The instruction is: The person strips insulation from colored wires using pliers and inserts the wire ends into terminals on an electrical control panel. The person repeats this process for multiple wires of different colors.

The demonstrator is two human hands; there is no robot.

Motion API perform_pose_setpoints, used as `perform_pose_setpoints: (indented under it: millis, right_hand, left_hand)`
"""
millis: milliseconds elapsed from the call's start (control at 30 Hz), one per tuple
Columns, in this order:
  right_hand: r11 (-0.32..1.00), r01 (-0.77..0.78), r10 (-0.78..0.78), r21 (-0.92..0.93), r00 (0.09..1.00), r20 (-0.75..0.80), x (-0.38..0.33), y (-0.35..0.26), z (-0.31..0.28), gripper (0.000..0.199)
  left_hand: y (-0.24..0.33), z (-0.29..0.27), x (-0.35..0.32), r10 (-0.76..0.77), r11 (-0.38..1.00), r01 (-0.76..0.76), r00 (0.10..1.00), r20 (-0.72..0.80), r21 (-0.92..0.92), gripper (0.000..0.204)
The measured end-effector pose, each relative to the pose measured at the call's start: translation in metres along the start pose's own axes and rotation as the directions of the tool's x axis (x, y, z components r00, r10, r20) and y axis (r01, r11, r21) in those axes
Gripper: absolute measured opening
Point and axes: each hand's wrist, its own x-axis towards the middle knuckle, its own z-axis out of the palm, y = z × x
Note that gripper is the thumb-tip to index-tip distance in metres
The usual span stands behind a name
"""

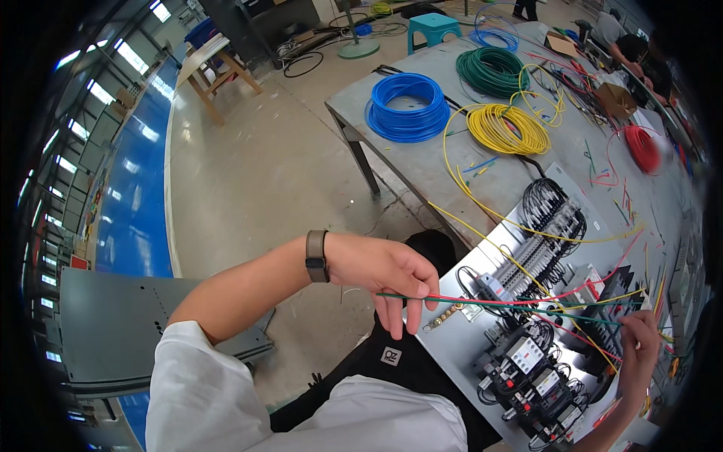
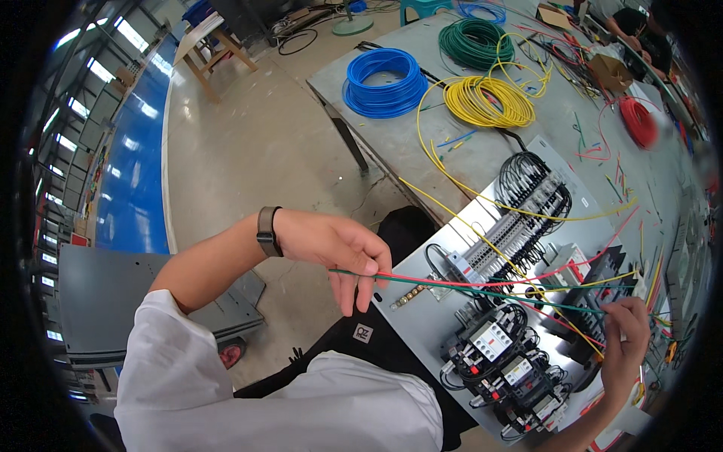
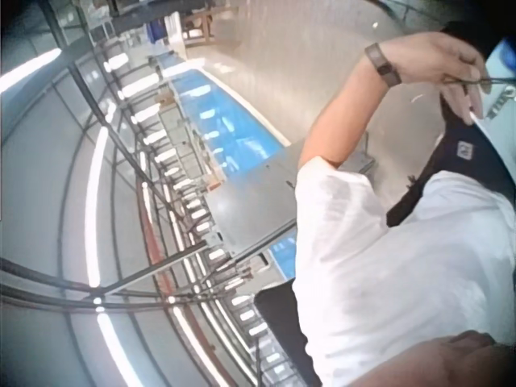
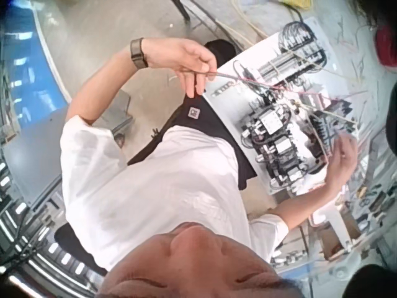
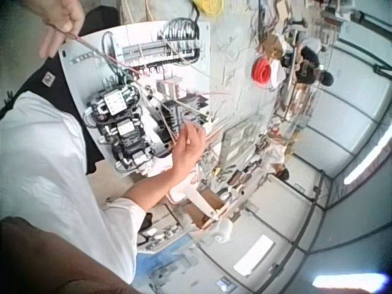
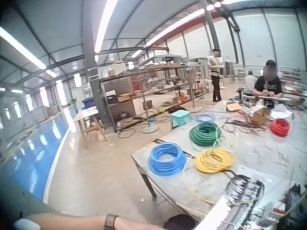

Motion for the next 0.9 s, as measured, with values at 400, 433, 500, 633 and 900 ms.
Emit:
perform_pose_setpoints:
  millis: [400, 433, 500, 633, 900]
  right_hand:
    - [0.989, 0.142, -0.132, -0.029, 0.968, 0.211, 0.027, -0.023, 0.024, 0.046]
    - [0.985, 0.175, -0.174, 0.017, 0.96, 0.217, 0.034, -0.035, 0.028, 0.048]
    - [0.986, 0.158, -0.168, 0.06, 0.955, 0.244, 0.036, -0.043, 0.032, 0.044]
    - [0.968, 0.247, -0.248, 0.028, 0.947, 0.204, 0.038, -0.043, 0.034, 0.04]
    - [0.95, 0.3, -0.27, -0.083, 0.927, 0.261, 0.045, -0.023, 0.034, 0.034]
  left_hand:
    - [-0.018, 0.029, -0.011, 0.047, 0.999, -0.044, 0.99, -0.13, 0.028, 0.025]
    - [-0.024, 0.03, -0.016, 0.052, 0.998, -0.055, 0.99, -0.134, -0.014, 0.025]
    - [-0.028, 0.032, -0.018, 0.045, 0.997, -0.054, 0.988, -0.147, -0.061, 0.025]
    - [-0.04, 0.033, -0.032, 0.066, 0.991, -0.086, 0.981, -0.183, -0.099, 0.028]
    - [-0.058, 0.027, -0.048, 0.116, 0.978, -0.147, 0.973, -0.201, -0.145, 0.029]
